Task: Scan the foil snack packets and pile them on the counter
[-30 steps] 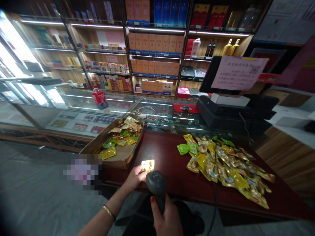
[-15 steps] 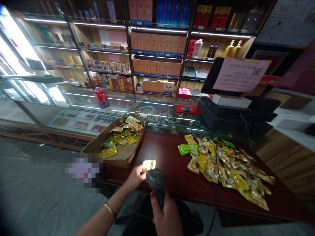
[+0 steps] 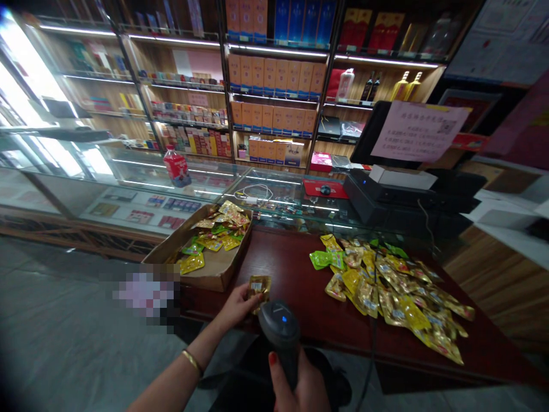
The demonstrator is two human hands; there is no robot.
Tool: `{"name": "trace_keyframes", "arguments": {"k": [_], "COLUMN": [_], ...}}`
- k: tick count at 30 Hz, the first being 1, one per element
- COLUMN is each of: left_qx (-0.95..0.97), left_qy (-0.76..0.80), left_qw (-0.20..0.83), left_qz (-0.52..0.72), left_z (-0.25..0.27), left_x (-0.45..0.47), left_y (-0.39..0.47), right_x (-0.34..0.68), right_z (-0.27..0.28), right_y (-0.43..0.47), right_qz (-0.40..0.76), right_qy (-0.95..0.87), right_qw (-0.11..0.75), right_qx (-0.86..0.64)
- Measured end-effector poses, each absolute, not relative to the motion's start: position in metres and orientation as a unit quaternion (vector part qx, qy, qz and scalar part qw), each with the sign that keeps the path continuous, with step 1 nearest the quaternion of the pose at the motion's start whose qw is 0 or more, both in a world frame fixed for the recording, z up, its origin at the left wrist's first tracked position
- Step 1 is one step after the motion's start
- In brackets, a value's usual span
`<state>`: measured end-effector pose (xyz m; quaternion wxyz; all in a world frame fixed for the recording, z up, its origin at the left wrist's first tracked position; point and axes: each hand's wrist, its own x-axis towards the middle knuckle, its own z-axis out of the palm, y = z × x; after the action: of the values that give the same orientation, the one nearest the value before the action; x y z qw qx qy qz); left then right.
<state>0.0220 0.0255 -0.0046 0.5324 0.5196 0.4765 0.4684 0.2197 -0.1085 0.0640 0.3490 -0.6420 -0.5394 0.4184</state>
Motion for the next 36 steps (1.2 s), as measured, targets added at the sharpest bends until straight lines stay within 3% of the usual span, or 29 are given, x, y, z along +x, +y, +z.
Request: {"name": "trace_keyframes", "arguments": {"k": [6,14,30,36], "left_qx": [0.582,0.555,0.55,0.557], "left_qy": [0.503,0.527,0.528,0.536], "left_qw": [0.455,0.473,0.476,0.458], "left_qz": [0.448,0.437,0.439,0.439], "left_z": [0.002,0.013,0.006,0.006], "left_x": [0.021,0.025,0.025,0.028], "left_y": [0.022,0.02,0.022,0.017], "right_x": [0.206,0.201,0.198,0.202], "right_z": [0.073,0.06,0.051,0.05], "right_y": [-0.091,-0.076,-0.081,-0.085], "right_qz": [0.449,0.464,0.506,0.488], "right_qy": [-0.553,-0.57,-0.503,-0.52], "right_qw": [0.344,0.321,0.404,0.377], "right_qx": [-0.612,-0.597,-0.573,-0.591]}}
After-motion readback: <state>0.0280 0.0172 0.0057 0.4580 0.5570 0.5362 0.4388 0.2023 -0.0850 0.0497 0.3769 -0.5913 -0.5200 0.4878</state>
